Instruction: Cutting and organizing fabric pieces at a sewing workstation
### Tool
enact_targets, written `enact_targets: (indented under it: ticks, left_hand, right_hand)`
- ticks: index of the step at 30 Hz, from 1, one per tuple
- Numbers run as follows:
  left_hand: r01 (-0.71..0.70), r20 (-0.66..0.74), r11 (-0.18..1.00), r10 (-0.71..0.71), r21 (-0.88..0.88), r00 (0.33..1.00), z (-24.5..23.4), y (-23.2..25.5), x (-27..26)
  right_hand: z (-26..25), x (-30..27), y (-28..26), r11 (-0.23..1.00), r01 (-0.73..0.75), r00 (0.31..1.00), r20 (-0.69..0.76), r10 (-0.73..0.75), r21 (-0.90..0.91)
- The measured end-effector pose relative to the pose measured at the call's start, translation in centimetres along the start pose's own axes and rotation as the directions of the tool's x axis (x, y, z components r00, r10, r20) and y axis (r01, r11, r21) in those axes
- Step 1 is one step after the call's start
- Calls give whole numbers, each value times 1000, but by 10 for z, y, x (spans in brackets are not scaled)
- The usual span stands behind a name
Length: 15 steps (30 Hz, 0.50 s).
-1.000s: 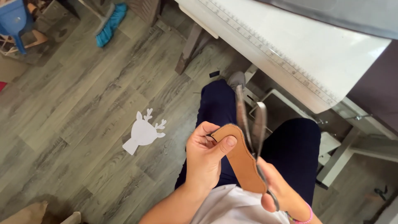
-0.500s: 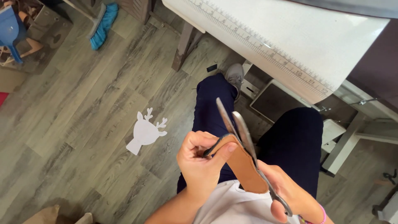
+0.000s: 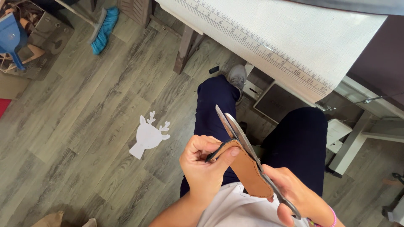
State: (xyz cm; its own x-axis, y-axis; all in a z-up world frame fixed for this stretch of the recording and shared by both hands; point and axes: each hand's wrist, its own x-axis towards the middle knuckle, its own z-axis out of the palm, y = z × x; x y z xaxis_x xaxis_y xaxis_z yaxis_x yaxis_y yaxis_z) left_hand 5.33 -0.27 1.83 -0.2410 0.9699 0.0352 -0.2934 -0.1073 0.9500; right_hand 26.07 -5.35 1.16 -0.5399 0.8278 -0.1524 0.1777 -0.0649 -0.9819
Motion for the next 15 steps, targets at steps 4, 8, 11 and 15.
enact_targets:
  ticks: [4,8,11,15]
  left_hand:
    - [72,-6,997,-71,24,997,-2,-2,-2]
    - [113,6,992,-114,63,993,-5,-2,-2]
    - [169,6,984,-170,47,985,-8,-3,-1]
    - [198,-1,980,-198,24,980,-9,-7,-1]
  right_hand:
    - [-3,-6,11,997,-11,1000,-16,10,-79]
    - [-7,-13,23,989,-89,996,-4,90,-118]
    - [-6,-12,20,988,-78,997,-25,76,-132]
    - [-2,-11,22,990,-93,995,-43,89,-108]
